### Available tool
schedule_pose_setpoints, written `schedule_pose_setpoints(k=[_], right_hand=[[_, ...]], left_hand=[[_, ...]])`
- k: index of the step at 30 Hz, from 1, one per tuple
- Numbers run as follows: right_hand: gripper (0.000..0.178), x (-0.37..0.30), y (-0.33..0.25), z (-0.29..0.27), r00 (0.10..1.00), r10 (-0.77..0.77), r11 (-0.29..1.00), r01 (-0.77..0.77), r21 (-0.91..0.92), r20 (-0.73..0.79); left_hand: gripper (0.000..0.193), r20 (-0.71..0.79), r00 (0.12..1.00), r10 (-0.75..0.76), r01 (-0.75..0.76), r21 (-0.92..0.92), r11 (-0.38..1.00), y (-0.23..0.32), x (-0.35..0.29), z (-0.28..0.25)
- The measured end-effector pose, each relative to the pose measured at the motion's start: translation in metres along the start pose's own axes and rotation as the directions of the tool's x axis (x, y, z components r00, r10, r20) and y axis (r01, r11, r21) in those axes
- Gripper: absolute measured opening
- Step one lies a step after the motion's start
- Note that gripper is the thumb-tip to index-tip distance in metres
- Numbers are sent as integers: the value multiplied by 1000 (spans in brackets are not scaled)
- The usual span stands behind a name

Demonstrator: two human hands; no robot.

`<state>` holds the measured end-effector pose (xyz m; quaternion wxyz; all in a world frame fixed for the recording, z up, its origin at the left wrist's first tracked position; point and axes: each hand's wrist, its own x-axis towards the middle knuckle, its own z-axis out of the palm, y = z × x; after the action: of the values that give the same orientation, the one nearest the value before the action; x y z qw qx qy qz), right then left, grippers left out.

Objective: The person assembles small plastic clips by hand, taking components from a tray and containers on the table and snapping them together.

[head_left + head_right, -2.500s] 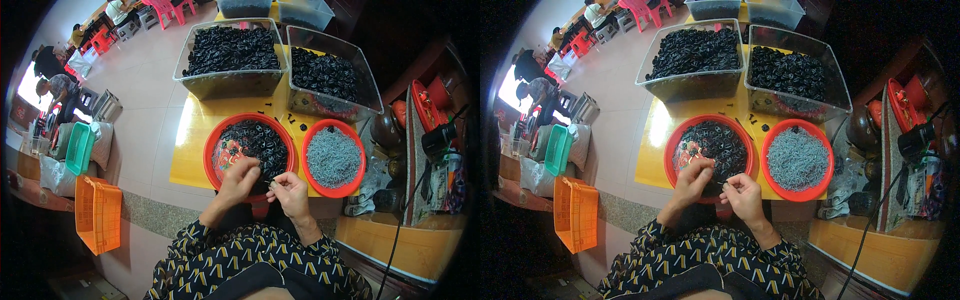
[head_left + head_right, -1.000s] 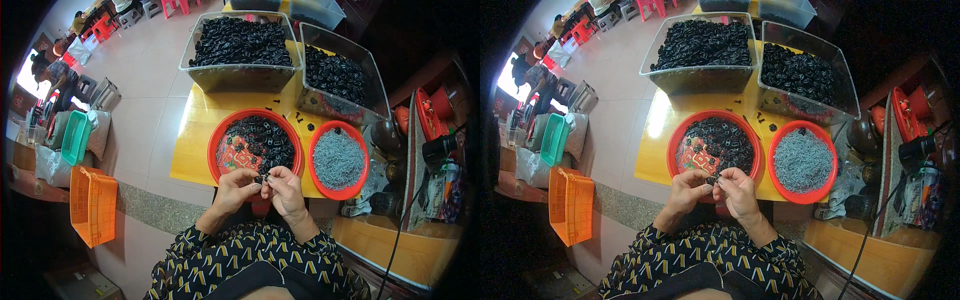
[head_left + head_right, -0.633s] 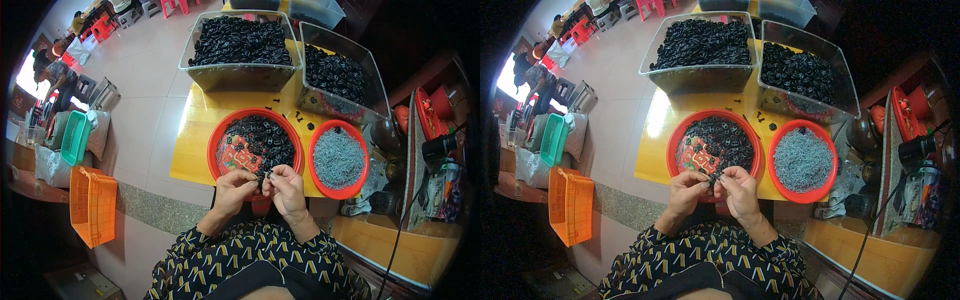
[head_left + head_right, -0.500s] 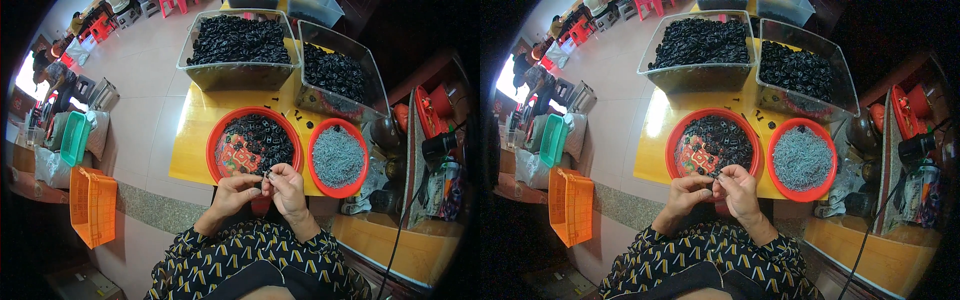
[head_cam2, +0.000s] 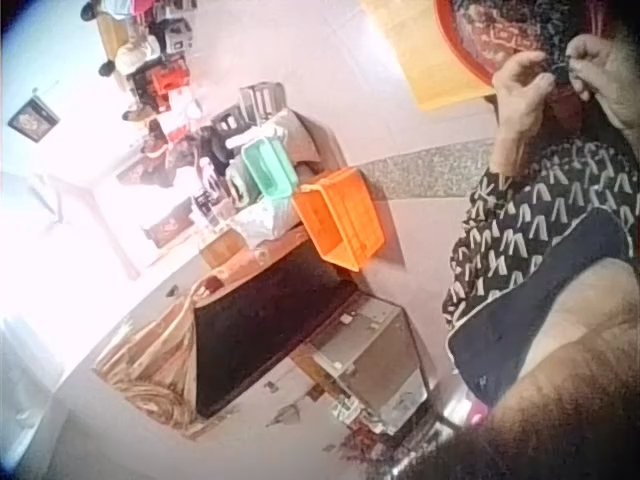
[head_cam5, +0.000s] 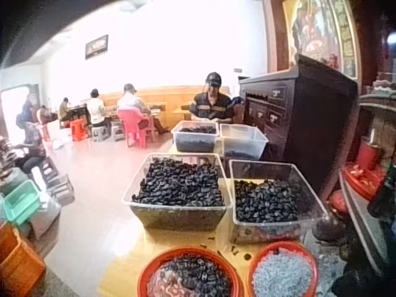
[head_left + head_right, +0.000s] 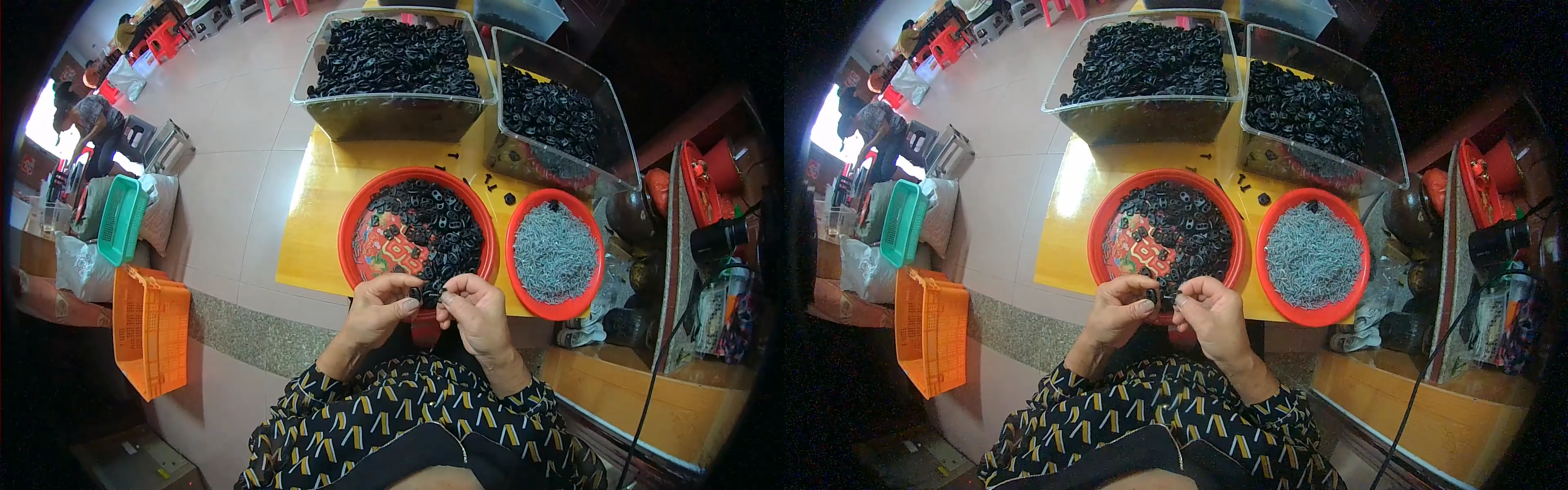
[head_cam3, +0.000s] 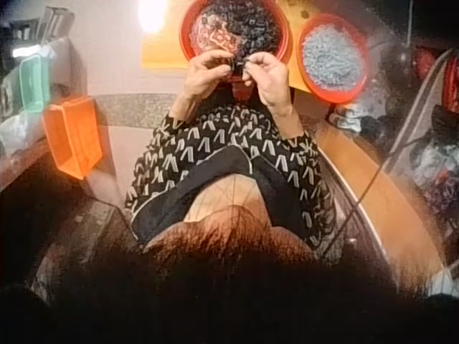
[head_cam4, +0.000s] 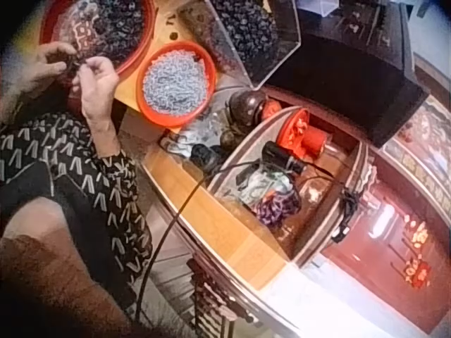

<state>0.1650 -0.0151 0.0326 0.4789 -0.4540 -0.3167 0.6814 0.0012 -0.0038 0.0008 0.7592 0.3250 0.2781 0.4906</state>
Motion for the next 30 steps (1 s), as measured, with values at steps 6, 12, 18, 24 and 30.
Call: schedule_pose_setpoints(k=[6,12,18,24,30], right_hand=[[6,-3,-4,7,999,-8,993,3,-118,-42],[7,-4,-6,9,998,0,975,-13,-222,-57],[7,-5,-6,9,998,6,969,-21,-247,-62],[6,-5,-3,8,999,-1,958,-14,-285,-50],[5,-6,-2,9,998,-6,953,-13,-304,-60]], left_hand=[[30,31,999,24,-24,-13,1000,-3,-2,-6],[29,27,999,40,-42,57,997,-3,-3,-2],[29,19,999,47,-49,122,991,-2,-4,0],[28,30,996,87,-92,292,952,4,-7,4],[27,2,999,34,-32,357,933,5,-10,8]])
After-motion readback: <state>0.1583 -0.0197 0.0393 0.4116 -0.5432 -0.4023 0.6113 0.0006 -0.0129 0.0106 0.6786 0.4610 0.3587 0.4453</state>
